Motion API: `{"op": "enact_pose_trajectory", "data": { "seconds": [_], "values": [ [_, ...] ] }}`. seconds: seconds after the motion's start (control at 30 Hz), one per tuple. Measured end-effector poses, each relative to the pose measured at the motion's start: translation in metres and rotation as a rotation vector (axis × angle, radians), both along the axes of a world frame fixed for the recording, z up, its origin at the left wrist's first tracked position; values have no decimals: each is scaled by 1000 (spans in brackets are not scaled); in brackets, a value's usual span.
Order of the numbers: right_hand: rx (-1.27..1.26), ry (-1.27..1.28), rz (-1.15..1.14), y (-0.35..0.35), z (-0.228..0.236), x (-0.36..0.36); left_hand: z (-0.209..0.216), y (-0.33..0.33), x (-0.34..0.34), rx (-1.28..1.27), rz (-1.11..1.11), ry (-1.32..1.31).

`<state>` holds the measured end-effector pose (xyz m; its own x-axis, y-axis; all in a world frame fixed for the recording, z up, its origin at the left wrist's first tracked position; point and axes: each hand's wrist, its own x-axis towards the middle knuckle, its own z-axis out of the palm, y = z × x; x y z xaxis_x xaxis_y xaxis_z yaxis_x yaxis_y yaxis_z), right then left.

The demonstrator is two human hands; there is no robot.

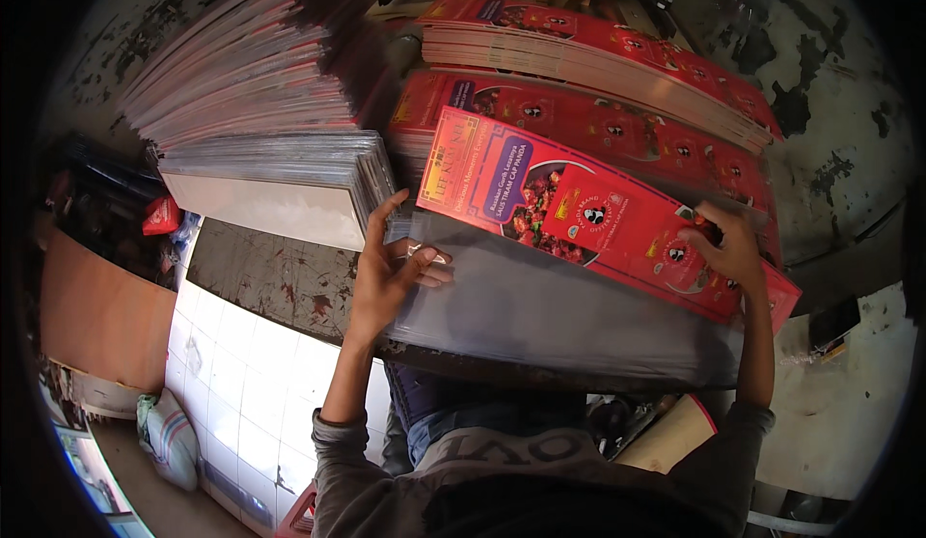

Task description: The person inserts printed cardboard sheets into transparent plastic sleeves by hand and stacks the packaged sheets onto piles on the table.

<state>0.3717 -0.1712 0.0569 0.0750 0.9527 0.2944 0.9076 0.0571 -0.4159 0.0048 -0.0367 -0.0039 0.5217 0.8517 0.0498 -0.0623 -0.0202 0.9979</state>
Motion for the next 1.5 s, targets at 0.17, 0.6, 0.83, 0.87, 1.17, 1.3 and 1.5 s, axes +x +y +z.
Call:
{"op": "enact_pose_trajectory", "data": {
  "seconds": [0.17,0.6,0.83,0.87,1.17,1.3,1.5],
  "values": [
    [76,-58,68,5,-1,-2,-7,-1,1,-15,144,-57],
    [171,-203,142,-1,5,1,-22,0,-1,-113,197,-118],
    [225,-264,161,3,4,-5,-19,-1,-1,-112,217,-77],
    [207,-260,153,2,4,-6,-18,-2,-1,-111,221,-77],
    [187,-230,132,1,-3,-3,-23,-1,0,-73,206,-124],
    [88,-171,123,-2,1,-1,-24,1,-2,-99,213,-116],
    [113,-170,153,1,-5,-5,-16,-1,-1,-158,201,-139]
  ]
}}
